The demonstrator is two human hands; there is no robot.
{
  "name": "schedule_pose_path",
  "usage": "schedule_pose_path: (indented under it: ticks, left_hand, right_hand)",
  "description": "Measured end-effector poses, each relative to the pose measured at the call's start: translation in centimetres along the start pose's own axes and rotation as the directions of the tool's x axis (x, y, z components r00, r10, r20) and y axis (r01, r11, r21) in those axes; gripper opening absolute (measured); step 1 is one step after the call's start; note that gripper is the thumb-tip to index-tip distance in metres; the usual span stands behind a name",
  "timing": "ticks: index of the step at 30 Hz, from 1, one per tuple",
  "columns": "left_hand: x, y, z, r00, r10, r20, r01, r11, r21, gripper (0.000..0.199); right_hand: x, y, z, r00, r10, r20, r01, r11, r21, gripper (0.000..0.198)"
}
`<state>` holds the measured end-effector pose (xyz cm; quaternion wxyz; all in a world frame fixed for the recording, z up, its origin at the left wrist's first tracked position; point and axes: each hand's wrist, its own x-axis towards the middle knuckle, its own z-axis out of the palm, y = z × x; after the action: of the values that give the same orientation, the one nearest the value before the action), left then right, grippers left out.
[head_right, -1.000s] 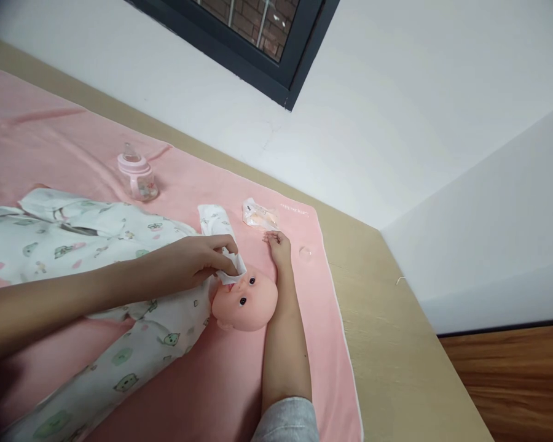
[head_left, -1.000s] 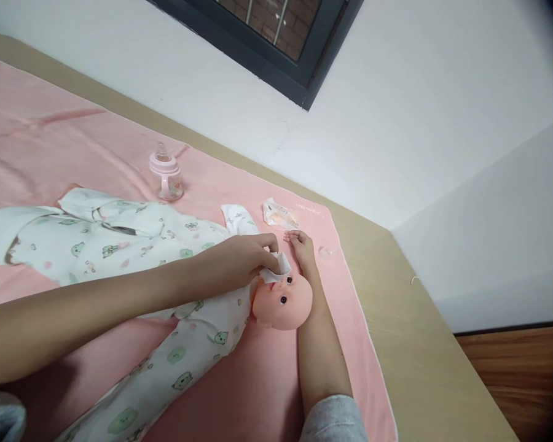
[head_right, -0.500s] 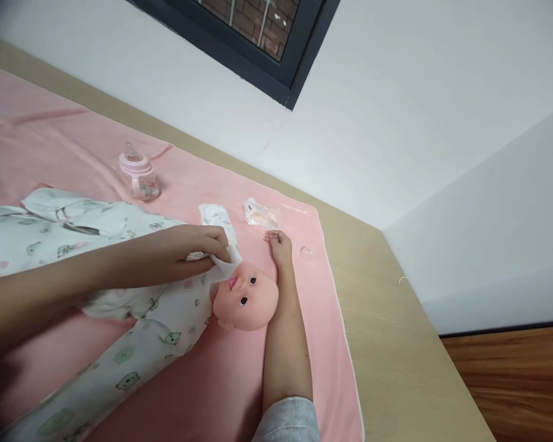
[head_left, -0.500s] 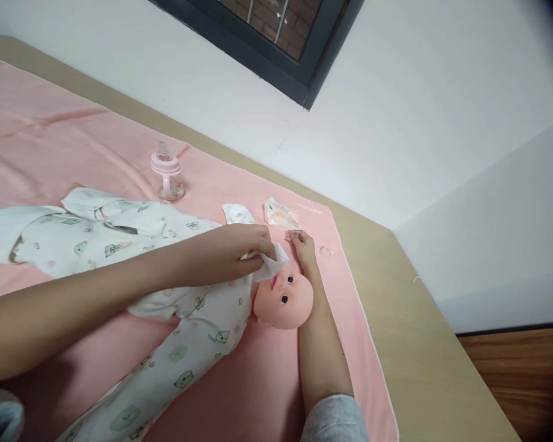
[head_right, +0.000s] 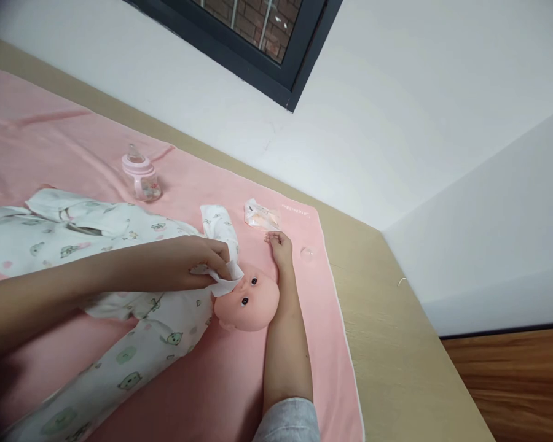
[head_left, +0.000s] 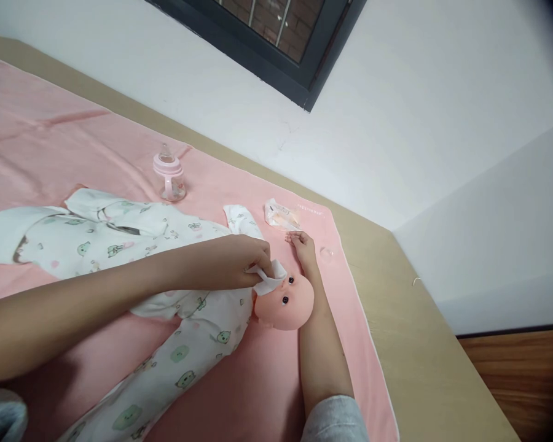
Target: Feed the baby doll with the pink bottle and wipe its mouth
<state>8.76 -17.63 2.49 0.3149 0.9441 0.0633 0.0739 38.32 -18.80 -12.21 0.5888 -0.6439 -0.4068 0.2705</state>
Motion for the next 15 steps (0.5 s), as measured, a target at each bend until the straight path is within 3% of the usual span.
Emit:
schedule_pose_path:
  ticks: [4,15]
  left_hand:
    - [0.3,-0.1,0.4,0.999,0.019,-0.027,-0.017,0.998,0.068,0.017]
    - [0.8,-0.9,1.9,0.988,0.114,-0.108,-0.097,0.985,0.145,0.023]
  right_hand:
    - [-0.1,-0.1,0.0,1.0,-0.003,-0.002,0.003,1.0,-0.006,0.017]
    - [0.4,0.6,-0.1,1.0,-0.021,0.006,0.021,1.0,0.008,0.015]
